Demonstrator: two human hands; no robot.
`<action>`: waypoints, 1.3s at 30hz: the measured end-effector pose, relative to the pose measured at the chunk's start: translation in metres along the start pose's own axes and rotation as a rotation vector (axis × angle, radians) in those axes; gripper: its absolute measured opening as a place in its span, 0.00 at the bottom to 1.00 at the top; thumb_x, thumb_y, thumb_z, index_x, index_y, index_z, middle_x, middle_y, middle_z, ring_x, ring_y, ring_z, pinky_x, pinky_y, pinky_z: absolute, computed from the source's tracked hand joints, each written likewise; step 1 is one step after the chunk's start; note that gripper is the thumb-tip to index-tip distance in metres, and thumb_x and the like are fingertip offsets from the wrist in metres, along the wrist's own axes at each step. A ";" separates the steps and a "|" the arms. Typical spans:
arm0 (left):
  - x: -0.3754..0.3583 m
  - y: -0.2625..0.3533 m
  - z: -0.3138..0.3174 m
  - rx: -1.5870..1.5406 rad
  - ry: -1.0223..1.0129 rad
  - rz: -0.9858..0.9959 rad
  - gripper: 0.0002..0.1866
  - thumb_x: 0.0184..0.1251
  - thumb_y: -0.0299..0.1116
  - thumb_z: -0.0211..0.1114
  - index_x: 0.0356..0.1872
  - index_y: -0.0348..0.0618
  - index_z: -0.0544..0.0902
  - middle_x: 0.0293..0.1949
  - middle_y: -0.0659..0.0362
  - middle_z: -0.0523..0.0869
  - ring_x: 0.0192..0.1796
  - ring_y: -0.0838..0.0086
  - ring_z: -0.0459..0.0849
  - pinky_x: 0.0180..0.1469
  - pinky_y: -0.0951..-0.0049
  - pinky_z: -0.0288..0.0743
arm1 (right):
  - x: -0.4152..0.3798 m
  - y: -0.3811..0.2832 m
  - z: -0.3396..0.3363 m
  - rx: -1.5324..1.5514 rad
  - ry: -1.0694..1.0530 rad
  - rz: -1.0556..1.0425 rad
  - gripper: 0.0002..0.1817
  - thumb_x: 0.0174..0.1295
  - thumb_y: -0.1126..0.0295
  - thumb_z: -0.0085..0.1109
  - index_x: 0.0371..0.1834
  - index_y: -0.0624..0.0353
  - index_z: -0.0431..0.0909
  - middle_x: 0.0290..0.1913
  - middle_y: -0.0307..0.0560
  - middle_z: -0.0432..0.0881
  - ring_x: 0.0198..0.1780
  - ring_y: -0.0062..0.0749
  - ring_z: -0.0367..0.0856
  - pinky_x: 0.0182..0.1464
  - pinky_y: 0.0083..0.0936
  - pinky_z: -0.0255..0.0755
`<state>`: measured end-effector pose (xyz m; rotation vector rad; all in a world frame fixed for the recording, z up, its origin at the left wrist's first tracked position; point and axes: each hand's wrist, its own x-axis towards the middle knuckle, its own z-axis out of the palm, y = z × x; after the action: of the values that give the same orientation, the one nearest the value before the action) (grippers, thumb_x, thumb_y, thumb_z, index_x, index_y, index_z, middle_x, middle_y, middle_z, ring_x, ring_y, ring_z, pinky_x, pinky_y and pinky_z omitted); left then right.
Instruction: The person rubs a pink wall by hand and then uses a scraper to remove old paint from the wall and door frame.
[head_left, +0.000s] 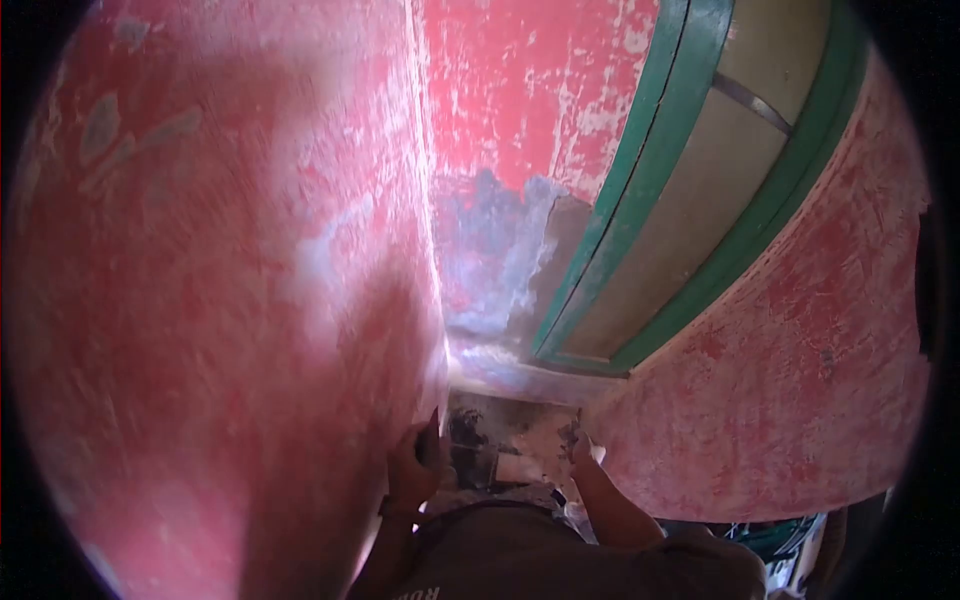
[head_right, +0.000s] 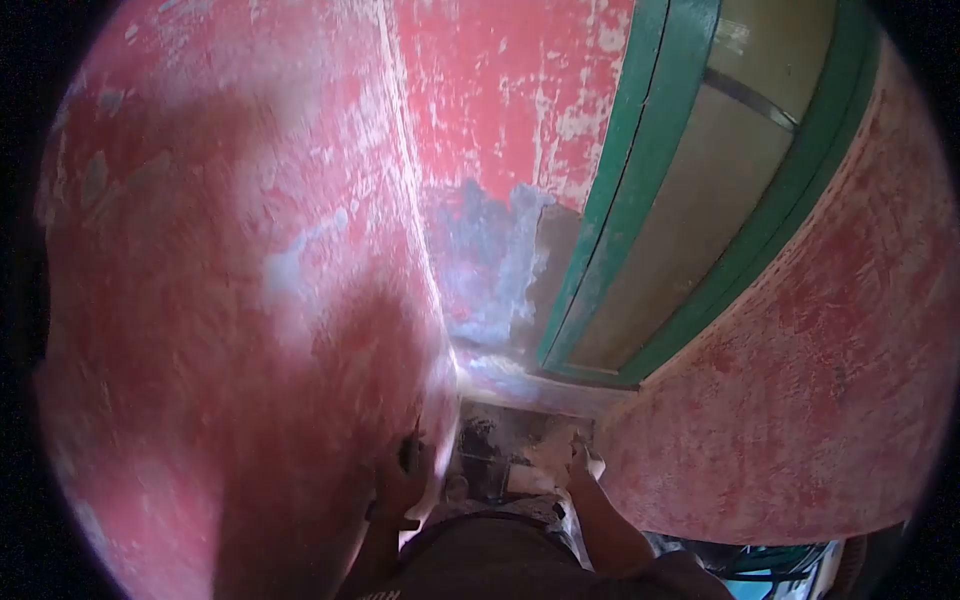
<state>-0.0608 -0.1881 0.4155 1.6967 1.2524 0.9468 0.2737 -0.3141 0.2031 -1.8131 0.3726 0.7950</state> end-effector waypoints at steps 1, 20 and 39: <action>0.000 0.011 0.005 -0.013 -0.018 -0.048 0.18 0.70 0.39 0.77 0.51 0.37 0.87 0.37 0.46 0.91 0.40 0.63 0.92 0.43 0.61 0.81 | 0.007 0.008 -0.019 -0.015 0.019 -0.013 0.17 0.62 0.61 0.78 0.45 0.63 0.88 0.39 0.46 0.87 0.31 0.31 0.84 0.30 0.33 0.79; -0.120 0.059 0.265 -0.389 -0.233 -0.265 0.20 0.72 0.34 0.76 0.59 0.36 0.84 0.50 0.57 0.88 0.44 0.78 0.87 0.46 0.70 0.82 | -0.036 -0.078 -0.173 0.357 -1.114 0.552 0.19 0.72 0.58 0.67 0.63 0.49 0.81 0.55 0.38 0.89 0.52 0.34 0.89 0.37 0.33 0.81; -0.140 0.041 0.118 -0.917 0.112 -0.465 0.16 0.80 0.36 0.68 0.62 0.41 0.86 0.42 0.60 0.89 0.37 0.76 0.86 0.36 0.77 0.78 | -0.176 -0.062 -0.117 0.112 -1.254 0.307 0.39 0.81 0.36 0.48 0.79 0.57 0.69 0.68 0.49 0.82 0.68 0.43 0.81 0.69 0.42 0.76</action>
<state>0.0287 -0.3512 0.3919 0.6170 0.9741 1.0897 0.2219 -0.4183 0.3900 -0.8712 -0.1472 1.8752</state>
